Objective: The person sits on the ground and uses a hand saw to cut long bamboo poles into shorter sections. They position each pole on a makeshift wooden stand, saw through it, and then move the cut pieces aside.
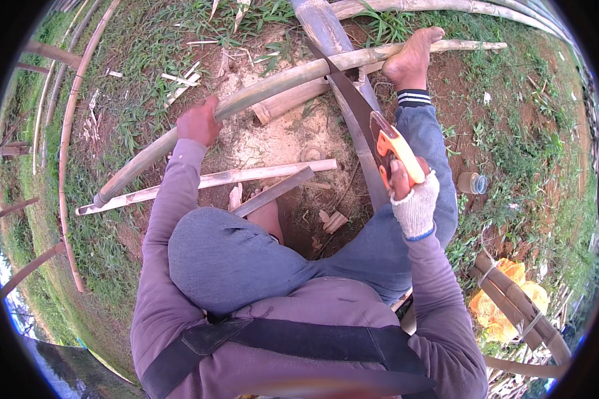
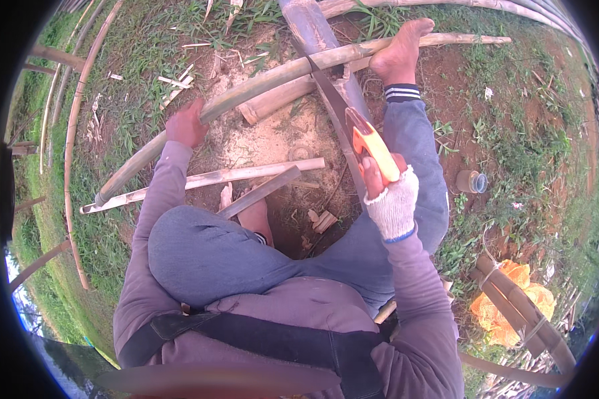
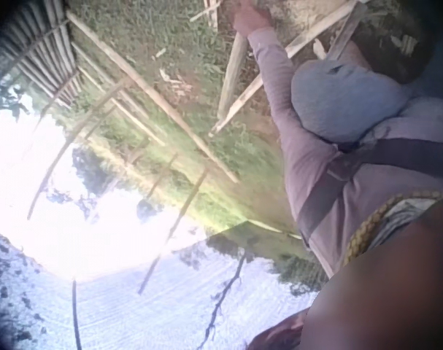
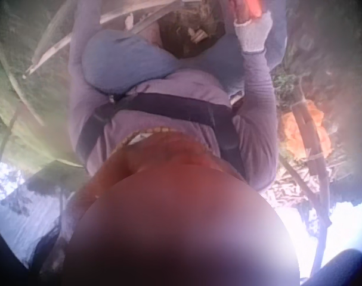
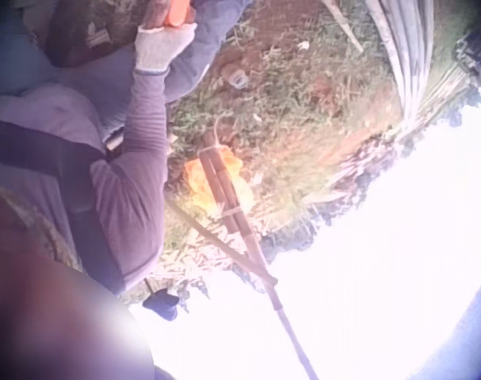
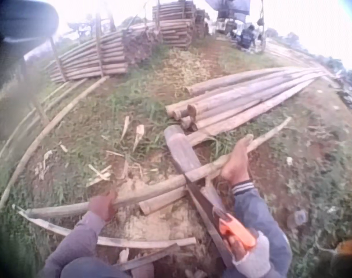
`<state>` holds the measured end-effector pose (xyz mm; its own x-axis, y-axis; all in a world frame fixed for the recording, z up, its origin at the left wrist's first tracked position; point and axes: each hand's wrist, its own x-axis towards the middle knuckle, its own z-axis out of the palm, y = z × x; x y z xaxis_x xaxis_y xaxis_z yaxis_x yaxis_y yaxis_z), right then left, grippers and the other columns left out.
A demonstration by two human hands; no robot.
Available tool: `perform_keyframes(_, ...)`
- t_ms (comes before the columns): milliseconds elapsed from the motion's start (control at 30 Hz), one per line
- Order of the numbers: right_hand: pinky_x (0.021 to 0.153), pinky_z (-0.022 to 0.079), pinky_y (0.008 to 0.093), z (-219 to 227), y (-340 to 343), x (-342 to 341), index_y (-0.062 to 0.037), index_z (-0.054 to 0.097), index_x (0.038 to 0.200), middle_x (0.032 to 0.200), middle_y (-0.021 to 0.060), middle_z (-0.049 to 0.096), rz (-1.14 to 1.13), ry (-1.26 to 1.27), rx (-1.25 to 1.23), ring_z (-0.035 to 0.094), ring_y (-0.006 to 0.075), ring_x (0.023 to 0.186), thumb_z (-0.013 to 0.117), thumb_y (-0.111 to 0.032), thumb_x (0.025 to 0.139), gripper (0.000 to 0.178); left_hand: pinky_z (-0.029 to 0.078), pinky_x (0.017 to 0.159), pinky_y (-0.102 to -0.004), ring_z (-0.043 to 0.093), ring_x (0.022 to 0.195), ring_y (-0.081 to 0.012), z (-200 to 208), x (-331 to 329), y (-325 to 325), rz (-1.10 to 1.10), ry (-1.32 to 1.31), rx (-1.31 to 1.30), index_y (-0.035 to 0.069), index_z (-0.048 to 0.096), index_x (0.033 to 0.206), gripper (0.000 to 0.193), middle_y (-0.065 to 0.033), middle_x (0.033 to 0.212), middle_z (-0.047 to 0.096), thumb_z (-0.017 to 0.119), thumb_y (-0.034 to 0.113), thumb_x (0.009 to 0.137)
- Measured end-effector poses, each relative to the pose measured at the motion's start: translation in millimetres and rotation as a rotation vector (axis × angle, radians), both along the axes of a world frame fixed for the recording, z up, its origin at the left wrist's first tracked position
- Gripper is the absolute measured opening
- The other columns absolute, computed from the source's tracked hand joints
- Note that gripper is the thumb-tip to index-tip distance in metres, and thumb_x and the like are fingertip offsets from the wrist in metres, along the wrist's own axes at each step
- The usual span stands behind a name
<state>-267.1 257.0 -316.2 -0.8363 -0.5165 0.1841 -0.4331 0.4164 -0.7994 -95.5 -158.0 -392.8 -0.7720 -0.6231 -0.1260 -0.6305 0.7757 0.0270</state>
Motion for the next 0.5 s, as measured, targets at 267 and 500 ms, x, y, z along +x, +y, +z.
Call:
perform_keyframes(267,0.060,0.051,0.0378,-25.6,-104.7,-57.0,0.0017,0.068,0.097,0.073,0.0142,0.068,-0.065,0.039,-0.061,0.067,0.0235,0.064,0.073,-0.030,0.099,0.032,0.057,0.087,-0.0535,0.072,0.104,-0.0406,-11.4,-21.5,0.5,-0.048,0.080,0.030,0.018,0.061,0.117,0.043,-0.0129,0.117,0.072,0.083,0.019,0.080)
perform_keyframes(500,0.059,0.049,0.0398,-34.4,-26.3,-13.7,0.0009,0.070,0.096,0.079,0.0148,0.065,0.054,0.297,-0.027,0.064,0.0267,0.063,0.072,-0.019,0.099,0.020,0.057,0.089,-0.0535,0.071,0.105,-0.0416,-13.6,-3.3,-2.7,0.029,0.008,0.020,0.018,0.061,0.117,0.043,-0.0122,0.117,0.072,0.083,0.018,0.080)
